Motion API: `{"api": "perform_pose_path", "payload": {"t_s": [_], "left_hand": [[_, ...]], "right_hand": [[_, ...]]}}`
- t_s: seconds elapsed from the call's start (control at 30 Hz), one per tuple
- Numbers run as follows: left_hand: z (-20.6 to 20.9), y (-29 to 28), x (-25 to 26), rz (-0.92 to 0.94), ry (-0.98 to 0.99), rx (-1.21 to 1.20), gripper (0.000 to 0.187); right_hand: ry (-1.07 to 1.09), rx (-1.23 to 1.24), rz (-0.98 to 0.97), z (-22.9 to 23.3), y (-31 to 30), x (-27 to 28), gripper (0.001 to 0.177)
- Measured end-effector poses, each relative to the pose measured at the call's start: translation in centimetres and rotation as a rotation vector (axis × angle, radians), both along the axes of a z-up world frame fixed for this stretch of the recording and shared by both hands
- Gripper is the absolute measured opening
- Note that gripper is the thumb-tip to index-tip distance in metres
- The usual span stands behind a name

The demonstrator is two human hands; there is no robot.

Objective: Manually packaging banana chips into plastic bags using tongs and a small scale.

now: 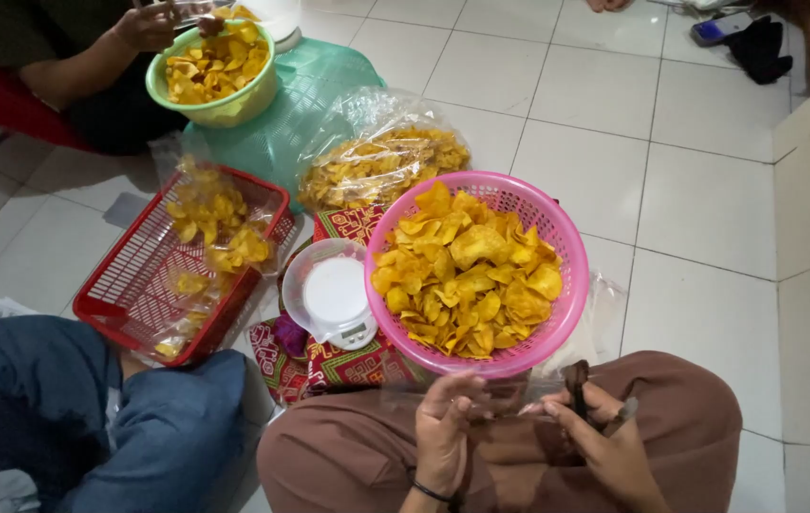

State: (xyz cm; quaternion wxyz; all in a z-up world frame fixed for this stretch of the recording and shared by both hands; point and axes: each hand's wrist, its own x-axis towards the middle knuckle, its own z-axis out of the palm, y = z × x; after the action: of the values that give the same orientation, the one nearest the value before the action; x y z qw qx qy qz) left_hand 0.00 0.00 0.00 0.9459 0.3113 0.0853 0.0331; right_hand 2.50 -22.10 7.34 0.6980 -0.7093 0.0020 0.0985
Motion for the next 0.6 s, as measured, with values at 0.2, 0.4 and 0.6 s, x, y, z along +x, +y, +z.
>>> {"api": "perform_pose_path", "payload": {"t_s": [0.2, 0.4, 0.6], "left_hand": [[1.4, 0.4, 0.7, 0.109, -0.042, 0.135, 0.012], [3.0, 7.2, 1.8, 0.536, -0.011, 0.570, 0.041], [6.0, 4.7, 1.4, 0.361, -0.677, 2.097, 0.075]], "right_hand": [[0.120, 0.088, -0.047, -1.7, -0.3, 0.1, 0.016], [-0.072, 0.050, -0.104, -0.3, -0.2, 1.1, 0.018], [-0.225, -0.194, -0.011, 3.0, 3.0, 2.0, 0.013]]}}
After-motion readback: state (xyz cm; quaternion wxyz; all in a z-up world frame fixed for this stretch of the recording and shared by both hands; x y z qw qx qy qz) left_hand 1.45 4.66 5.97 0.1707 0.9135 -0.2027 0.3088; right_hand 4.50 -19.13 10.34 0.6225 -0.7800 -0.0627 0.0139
